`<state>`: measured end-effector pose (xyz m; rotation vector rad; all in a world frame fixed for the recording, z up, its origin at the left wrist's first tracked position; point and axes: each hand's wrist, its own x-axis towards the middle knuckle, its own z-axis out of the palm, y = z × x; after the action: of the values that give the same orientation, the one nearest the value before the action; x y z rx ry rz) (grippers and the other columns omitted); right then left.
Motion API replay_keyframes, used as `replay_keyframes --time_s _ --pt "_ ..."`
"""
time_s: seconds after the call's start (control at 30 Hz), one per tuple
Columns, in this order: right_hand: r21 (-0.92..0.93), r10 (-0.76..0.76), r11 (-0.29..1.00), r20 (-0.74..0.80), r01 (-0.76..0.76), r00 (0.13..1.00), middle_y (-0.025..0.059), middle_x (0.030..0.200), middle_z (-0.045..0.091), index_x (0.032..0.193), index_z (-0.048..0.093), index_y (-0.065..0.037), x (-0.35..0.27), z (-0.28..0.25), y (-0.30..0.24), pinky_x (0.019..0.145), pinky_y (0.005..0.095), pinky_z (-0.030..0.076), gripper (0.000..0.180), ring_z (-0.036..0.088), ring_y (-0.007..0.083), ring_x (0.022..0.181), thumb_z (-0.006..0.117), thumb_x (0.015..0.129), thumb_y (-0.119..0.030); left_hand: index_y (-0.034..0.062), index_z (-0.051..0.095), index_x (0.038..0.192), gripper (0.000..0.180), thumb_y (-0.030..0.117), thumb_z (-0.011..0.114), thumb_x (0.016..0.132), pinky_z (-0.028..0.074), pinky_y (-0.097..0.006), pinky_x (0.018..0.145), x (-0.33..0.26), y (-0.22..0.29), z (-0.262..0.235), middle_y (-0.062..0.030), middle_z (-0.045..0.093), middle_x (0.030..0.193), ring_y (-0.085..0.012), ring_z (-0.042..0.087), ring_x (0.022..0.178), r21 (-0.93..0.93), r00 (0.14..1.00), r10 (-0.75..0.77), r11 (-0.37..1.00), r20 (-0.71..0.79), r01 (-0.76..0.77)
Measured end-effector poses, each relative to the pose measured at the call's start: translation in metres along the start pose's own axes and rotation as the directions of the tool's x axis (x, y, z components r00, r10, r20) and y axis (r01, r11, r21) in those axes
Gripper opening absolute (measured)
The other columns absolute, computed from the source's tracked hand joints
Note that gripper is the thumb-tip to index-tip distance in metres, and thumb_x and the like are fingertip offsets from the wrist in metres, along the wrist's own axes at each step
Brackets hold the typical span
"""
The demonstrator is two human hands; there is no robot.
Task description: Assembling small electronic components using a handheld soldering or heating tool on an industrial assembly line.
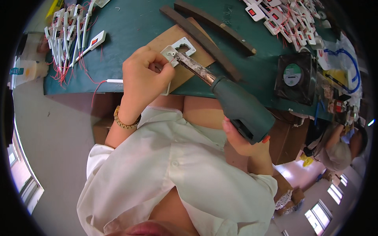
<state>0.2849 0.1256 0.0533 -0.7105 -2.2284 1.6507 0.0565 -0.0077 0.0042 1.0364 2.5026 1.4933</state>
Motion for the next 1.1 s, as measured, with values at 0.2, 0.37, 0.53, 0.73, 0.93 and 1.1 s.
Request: replay_keyframes --time_s 0.2,0.37,0.53,0.73,0.93,1.1 --pt "0.135 -0.103 0.986 0.039 0.097 0.994 0.0092 0.083 0.063 0.113 0.058 0.004 -0.002 -0.002 0.007 0.062 0.0279 0.048 0.032 0.060 0.0161 0.069 0.064 0.083 -0.006 0.0066 0.064 0.062 0.006 0.007 0.069 0.065 0.048 -0.035 0.053 0.000 0.001 0.001 -0.0061 0.061 0.066 -0.0245 0.060 0.059 -0.003 1.000 0.018 1.000 -0.014 -0.018" --pt "0.200 -0.028 0.979 -0.011 0.029 1.000 0.0101 0.072 0.059 0.117 0.053 0.007 -0.001 0.002 -0.001 0.059 0.0282 0.049 0.042 0.058 0.0172 0.063 0.063 0.086 -0.019 0.0015 0.066 0.066 0.003 0.003 0.068 0.067 0.043 -0.023 0.051 0.001 -0.002 0.001 -0.0039 0.057 0.065 -0.0088 0.052 0.052 0.000 0.999 0.054 0.999 -0.009 -0.054" --pt "0.204 -0.028 0.979 0.017 0.024 0.999 0.0100 0.074 0.059 0.114 0.054 0.007 -0.001 0.002 0.005 0.060 0.0288 0.049 0.036 0.058 0.0169 0.064 0.060 0.085 -0.014 0.0016 0.066 0.066 0.003 0.003 0.068 0.067 0.043 -0.023 0.051 0.000 -0.002 0.001 -0.0036 0.056 0.065 -0.0086 0.051 0.051 0.013 0.998 0.063 0.998 -0.011 -0.063" --pt "0.190 0.045 0.981 0.011 -0.047 0.999 0.0099 0.074 0.060 0.113 0.054 0.005 0.000 0.005 -0.002 0.061 0.0289 0.049 0.031 0.058 0.0163 0.065 0.057 0.085 -0.007 0.0019 0.065 0.065 0.003 0.003 0.068 0.066 0.042 -0.023 0.050 0.001 -0.001 0.001 -0.0033 0.056 0.064 -0.0084 0.051 0.051 0.006 0.998 0.062 0.998 -0.007 -0.062" --pt "0.230 -0.056 0.972 0.061 0.040 0.997 0.0064 0.077 0.060 0.114 0.057 0.003 0.003 0.002 0.003 0.056 0.0277 0.046 0.027 0.058 0.0129 0.064 0.059 0.087 0.003 0.0066 0.063 0.061 0.007 0.006 0.069 0.064 0.047 -0.035 0.051 0.000 0.000 0.002 -0.0060 0.059 0.064 -0.0242 0.059 0.056 -0.013 0.999 0.037 0.999 -0.017 -0.037" --pt "0.188 -0.086 0.979 0.059 0.074 0.995 0.0074 0.078 0.060 0.115 0.057 0.004 0.004 0.002 0.002 0.057 0.0275 0.046 0.029 0.058 0.0129 0.064 0.059 0.086 0.004 0.0066 0.063 0.061 0.007 0.006 0.069 0.064 0.047 -0.035 0.052 0.001 -0.001 0.001 -0.0061 0.060 0.065 -0.0245 0.060 0.057 -0.005 0.999 0.034 0.999 -0.015 -0.034"
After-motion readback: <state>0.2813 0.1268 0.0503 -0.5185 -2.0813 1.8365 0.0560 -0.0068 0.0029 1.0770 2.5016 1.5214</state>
